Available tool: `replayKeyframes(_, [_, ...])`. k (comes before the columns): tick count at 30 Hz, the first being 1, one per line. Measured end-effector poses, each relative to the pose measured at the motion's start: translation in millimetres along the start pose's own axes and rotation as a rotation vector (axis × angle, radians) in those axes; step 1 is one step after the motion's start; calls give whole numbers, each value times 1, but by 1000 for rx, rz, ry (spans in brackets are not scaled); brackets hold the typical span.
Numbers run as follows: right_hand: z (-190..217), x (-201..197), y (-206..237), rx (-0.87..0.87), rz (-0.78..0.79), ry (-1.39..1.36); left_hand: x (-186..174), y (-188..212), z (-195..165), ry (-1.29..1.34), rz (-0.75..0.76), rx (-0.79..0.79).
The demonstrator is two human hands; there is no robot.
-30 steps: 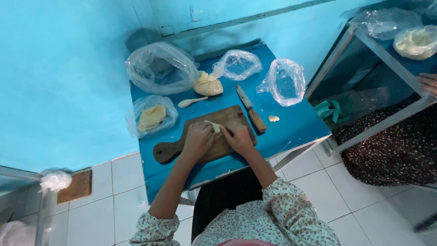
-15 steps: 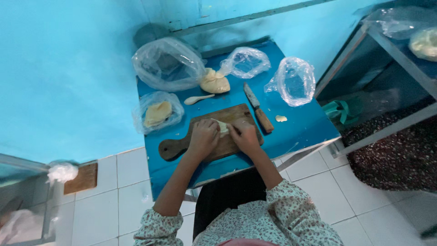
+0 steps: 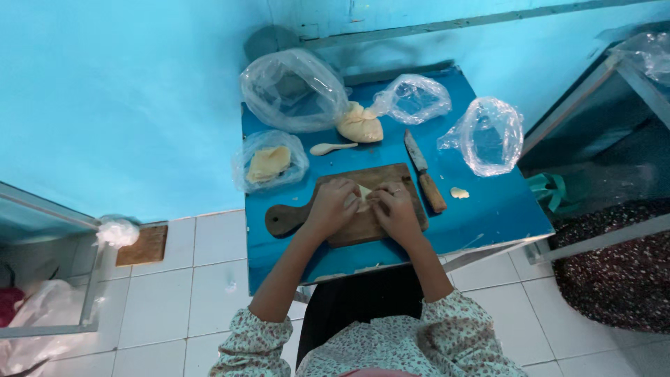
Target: The person sits at a small blue table and folds cut dough wrappers one at a time on a wooden cutting board, pressing each folded piece and stacking the finished wrappers. They briefly handle a plastic bag of dough pieces and reach for a dough ball between folds.
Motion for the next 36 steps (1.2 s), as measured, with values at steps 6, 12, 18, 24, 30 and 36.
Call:
replayKeyframes(6, [-11,1,6,59,-25,-69,-6,6,19,-147,-72,-102])
replayKeyframes(12, [0,0,5,2,-12,68,6,7,28,-303,-12,-123])
replayKeyframes(18, [-5,1,6,31,-21,91,8,10,30,-491,-46,-149])
replayKeyframes(24, [-3,2,4,58,-16,117,9,12,25,-313,-58,-104])
replayKeyframes(30, [-1,5,2,54,1,194,8,8,18,-270,-53,-92])
replayKeyframes(36, [-4,7,2,93,35,135,2,6,16,-94,-51,-142])
Point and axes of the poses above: each hand's wrist, its own y-axis away from the middle knuckle, its own x-axis out of the palm, z = x × y, the point moved 10 cm from there along -y, towards the middle knuckle, and after that the axes turned 1 degree about x, right-handed, at the moved point
